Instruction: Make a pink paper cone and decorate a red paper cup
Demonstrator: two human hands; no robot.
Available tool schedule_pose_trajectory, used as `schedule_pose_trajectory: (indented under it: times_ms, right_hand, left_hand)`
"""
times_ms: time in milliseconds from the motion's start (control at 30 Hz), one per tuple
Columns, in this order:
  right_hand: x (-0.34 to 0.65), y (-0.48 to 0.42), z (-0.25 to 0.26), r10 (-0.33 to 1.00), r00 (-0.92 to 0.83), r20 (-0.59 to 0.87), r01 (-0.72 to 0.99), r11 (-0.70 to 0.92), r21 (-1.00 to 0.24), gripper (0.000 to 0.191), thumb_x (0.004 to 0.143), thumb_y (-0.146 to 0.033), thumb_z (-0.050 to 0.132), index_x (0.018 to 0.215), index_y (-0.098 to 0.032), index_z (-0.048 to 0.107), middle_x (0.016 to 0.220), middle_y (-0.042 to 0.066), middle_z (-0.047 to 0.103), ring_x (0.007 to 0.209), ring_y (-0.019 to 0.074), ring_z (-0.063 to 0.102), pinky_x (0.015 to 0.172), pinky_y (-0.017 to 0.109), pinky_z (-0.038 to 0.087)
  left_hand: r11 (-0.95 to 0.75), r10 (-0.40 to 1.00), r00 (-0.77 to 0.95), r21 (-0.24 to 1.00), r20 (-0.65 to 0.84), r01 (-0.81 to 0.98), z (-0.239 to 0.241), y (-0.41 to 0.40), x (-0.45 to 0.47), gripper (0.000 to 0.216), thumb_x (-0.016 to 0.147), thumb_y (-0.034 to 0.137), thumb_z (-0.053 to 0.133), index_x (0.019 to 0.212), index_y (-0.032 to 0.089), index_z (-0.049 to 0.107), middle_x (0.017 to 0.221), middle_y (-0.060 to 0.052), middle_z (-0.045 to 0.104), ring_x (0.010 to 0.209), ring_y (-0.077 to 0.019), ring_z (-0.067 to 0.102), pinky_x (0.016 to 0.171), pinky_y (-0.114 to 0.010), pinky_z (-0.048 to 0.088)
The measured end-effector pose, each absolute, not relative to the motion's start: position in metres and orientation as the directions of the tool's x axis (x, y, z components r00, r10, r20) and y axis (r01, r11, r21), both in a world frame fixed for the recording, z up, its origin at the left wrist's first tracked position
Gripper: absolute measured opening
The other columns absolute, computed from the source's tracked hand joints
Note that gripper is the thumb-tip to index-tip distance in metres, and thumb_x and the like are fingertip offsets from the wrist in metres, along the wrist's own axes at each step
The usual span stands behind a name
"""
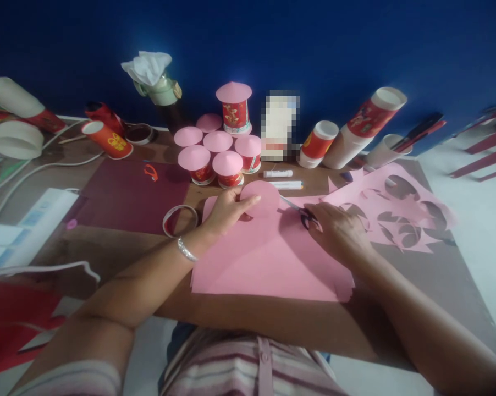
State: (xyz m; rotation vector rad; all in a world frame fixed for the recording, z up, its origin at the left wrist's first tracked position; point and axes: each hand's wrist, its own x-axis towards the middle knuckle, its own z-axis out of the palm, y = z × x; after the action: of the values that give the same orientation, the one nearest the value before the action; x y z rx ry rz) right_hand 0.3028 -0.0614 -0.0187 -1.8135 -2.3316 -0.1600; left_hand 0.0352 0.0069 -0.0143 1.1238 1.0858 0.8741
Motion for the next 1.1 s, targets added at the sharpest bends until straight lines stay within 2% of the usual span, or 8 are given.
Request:
schedule_pose_trajectory:
  times_ms: [167, 267, 367, 467, 567, 733, 867, 1100]
  right_hand:
    - [0.311, -0.053, -0.018, 0.971, -0.065, 0.232, 0.845, 0.178, -0.505, 0.033, 0.085, -0.022, 0.065, 0.116, -0.022, 0.074, 0.094, 0.005, 0.081, 0.068, 0.0192, 0.072, 0.069, 0.033, 0.058]
    - [0.312, -0.052, -0.018, 0.987, 0.039, 0.156, 0.569, 0.106, -0.815, 0.036, 0.083, -0.028, 0.071, 0.118, -0.022, 0.075, 0.092, 0.005, 0.080, 0.079, 0.0212, 0.076, 0.072, 0.034, 0.063]
    - [0.311, -0.052, -0.020, 0.996, 0.076, 0.054, 0.270, 0.032, -0.962, 0.038, 0.083, -0.030, 0.076, 0.120, -0.023, 0.075, 0.100, 0.007, 0.081, 0.091, 0.0230, 0.078, 0.080, 0.037, 0.065]
    - [0.309, -0.053, -0.024, 0.996, 0.084, -0.018, 0.132, -0.029, -0.991, 0.041, 0.081, -0.032, 0.081, 0.122, -0.025, 0.076, 0.107, 0.007, 0.081, 0.095, 0.0227, 0.077, 0.083, 0.038, 0.065]
    - [0.307, -0.054, -0.023, 0.995, 0.082, -0.061, 0.131, -0.072, -0.989, 0.044, 0.078, -0.036, 0.084, 0.120, -0.024, 0.077, 0.102, 0.007, 0.079, 0.092, 0.0224, 0.075, 0.077, 0.036, 0.064]
    - [0.310, -0.054, -0.012, 0.998, -0.066, -0.001, 0.315, 0.020, -0.949, 0.056, 0.072, -0.041, 0.089, 0.125, -0.027, 0.077, 0.100, 0.005, 0.072, 0.087, 0.0204, 0.068, 0.072, 0.032, 0.061]
    - [0.314, -0.053, -0.009, 0.983, -0.184, 0.008, 0.512, 0.103, -0.853, 0.045, 0.077, -0.042, 0.084, 0.120, -0.028, 0.080, 0.088, 0.002, 0.069, 0.077, 0.0169, 0.062, 0.071, 0.029, 0.059]
    - [0.310, -0.055, -0.008, 0.959, -0.277, -0.067, 0.479, 0.077, -0.874, 0.043, 0.081, -0.040, 0.080, 0.123, -0.031, 0.080, 0.081, 0.002, 0.068, 0.067, 0.0136, 0.059, 0.060, 0.025, 0.055]
  left_hand:
    - [0.212, 0.935, 0.290, 0.977, -0.206, 0.013, -0.014, 0.010, 0.033, 0.045, 0.073, 0.049, 0.087, 0.096, 0.013, 0.073, 0.085, -0.006, 0.072, 0.072, -0.0163, 0.066, 0.061, -0.026, 0.058]
    - [0.165, 0.943, 0.292, 0.986, -0.159, 0.004, -0.016, 0.012, 0.032, 0.045, 0.073, 0.047, 0.086, 0.099, 0.012, 0.073, 0.090, -0.007, 0.075, 0.079, -0.0183, 0.067, 0.067, -0.027, 0.057]
    - [0.156, 0.942, 0.303, 0.987, -0.143, -0.021, -0.018, 0.013, 0.031, 0.044, 0.074, 0.046, 0.085, 0.100, 0.012, 0.074, 0.092, -0.008, 0.075, 0.082, -0.0192, 0.067, 0.069, -0.027, 0.056]
    - [0.162, 0.939, 0.312, 0.986, -0.142, -0.038, -0.019, 0.013, 0.030, 0.041, 0.075, 0.044, 0.084, 0.099, 0.013, 0.073, 0.091, -0.008, 0.074, 0.083, -0.0195, 0.067, 0.069, -0.027, 0.056]
    - [0.182, 0.938, 0.306, 0.982, -0.161, -0.044, -0.019, 0.013, 0.029, 0.039, 0.076, 0.042, 0.084, 0.099, 0.013, 0.073, 0.092, -0.008, 0.074, 0.083, -0.0192, 0.067, 0.069, -0.026, 0.056]
    - [0.211, 0.931, 0.317, 0.975, -0.178, -0.073, -0.019, 0.013, 0.027, 0.038, 0.076, 0.042, 0.084, 0.099, 0.013, 0.072, 0.091, -0.006, 0.073, 0.078, -0.0168, 0.066, 0.063, -0.024, 0.053]
    - [0.164, 0.920, 0.377, 0.979, -0.108, -0.120, -0.019, 0.013, 0.026, 0.034, 0.080, 0.040, 0.082, 0.097, 0.013, 0.072, 0.090, -0.007, 0.073, 0.078, -0.0168, 0.066, 0.067, -0.025, 0.053]
    - [0.142, 0.913, 0.399, 0.984, -0.088, -0.106, -0.019, 0.014, 0.026, 0.035, 0.083, 0.039, 0.081, 0.103, 0.012, 0.073, 0.096, -0.009, 0.076, 0.090, -0.0214, 0.071, 0.083, -0.032, 0.057]
